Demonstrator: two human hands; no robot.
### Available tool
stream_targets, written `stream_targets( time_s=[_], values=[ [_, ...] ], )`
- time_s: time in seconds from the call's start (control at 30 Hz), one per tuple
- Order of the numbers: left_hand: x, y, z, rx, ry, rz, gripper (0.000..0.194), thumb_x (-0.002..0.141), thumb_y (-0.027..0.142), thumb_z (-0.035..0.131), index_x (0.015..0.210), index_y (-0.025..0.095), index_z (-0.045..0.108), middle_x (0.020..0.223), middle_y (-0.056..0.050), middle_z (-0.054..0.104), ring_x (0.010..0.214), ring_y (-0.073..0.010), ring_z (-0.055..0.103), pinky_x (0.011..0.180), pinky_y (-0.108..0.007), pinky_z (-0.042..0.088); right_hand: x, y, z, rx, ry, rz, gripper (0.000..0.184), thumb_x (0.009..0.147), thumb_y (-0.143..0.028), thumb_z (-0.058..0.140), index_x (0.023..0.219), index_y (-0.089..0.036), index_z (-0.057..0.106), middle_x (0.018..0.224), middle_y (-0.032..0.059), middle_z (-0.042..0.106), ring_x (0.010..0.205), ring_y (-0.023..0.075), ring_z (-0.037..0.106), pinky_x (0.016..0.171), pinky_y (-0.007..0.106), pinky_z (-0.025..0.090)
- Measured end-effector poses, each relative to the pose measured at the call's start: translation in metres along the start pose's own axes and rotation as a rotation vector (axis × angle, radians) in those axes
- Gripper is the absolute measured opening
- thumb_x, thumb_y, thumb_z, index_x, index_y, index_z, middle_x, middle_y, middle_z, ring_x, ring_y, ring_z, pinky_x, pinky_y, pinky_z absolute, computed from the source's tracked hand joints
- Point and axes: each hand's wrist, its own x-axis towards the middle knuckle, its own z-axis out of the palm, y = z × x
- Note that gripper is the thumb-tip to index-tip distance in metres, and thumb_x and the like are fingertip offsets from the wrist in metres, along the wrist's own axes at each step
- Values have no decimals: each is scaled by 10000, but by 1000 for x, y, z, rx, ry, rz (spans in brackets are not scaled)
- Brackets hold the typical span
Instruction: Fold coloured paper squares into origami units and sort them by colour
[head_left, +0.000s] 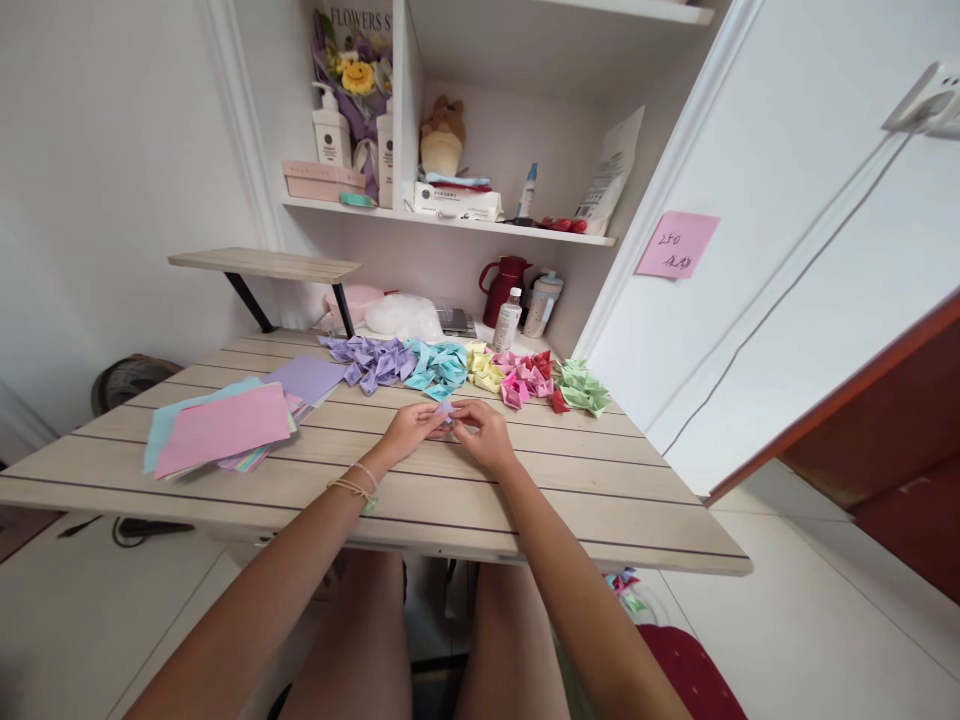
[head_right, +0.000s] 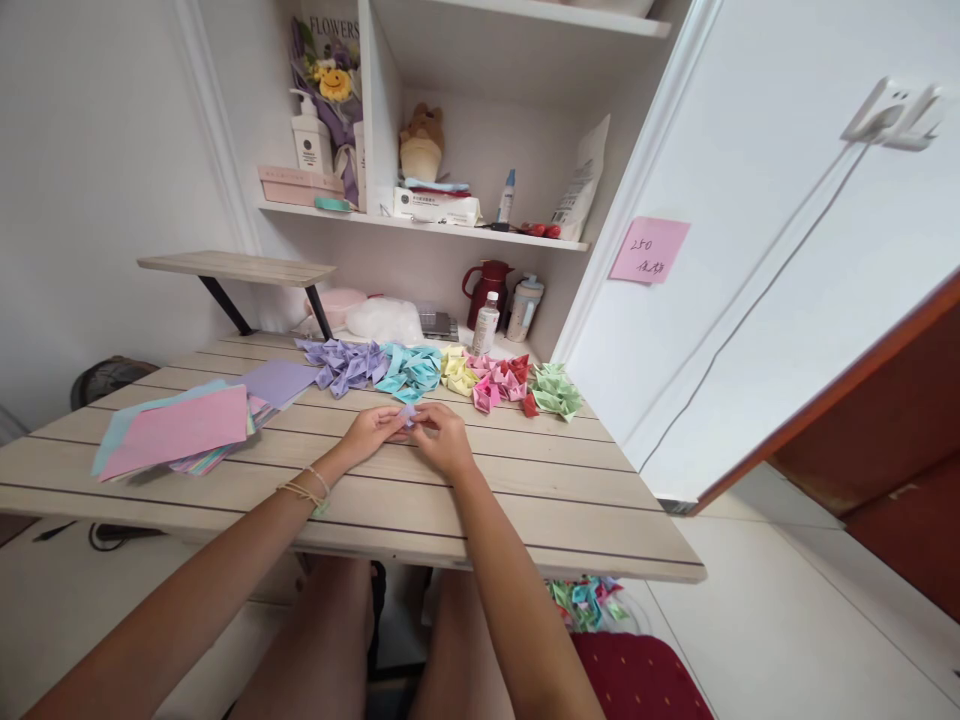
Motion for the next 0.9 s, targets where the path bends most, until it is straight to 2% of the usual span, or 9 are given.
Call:
stream_targets(
  time_s=[0.2,0.37,0.6,0.77,0.9],
  values=[
    [2,-6,-2,240,-4,119,382,677,405,680,949,138,688,884,-77,710,760,-188,652,724,-324,539,2,5,-3,-49,-13,109,256,752,-325,610,960,-189,670,898,74,689,761,180,641,702,310,529],
    [-2,1,0,417,46,193,308,722,404,629,878,154,718,878,-73,713,777,-196,650,718,-302,531,3,11,-4,-100,11,98,182,754,-346,619,808,-198,710,823,65,707,749,193,642,700,306,511],
    [-4,0,-1,348,72,173,284,713,394,642,820,140,711,739,-57,696,625,-149,617,617,-268,530,2,11,-1,52,14,228,205,687,-374,676,747,-181,709,723,46,712,662,188,639,622,282,496],
    [-4,2,0,305,120,142,278,680,392,668,770,132,707,706,-55,686,617,-151,607,579,-259,521,3,8,-1,99,-1,283,241,656,-386,694,734,-159,709,715,55,709,637,175,620,584,262,467],
    [-2,1,-2,308,175,175,260,695,377,650,745,127,700,695,-59,687,633,-167,616,573,-254,502,1,6,-2,75,-31,297,243,662,-377,682,737,-147,705,680,52,701,593,159,603,552,248,450]
  ],
)
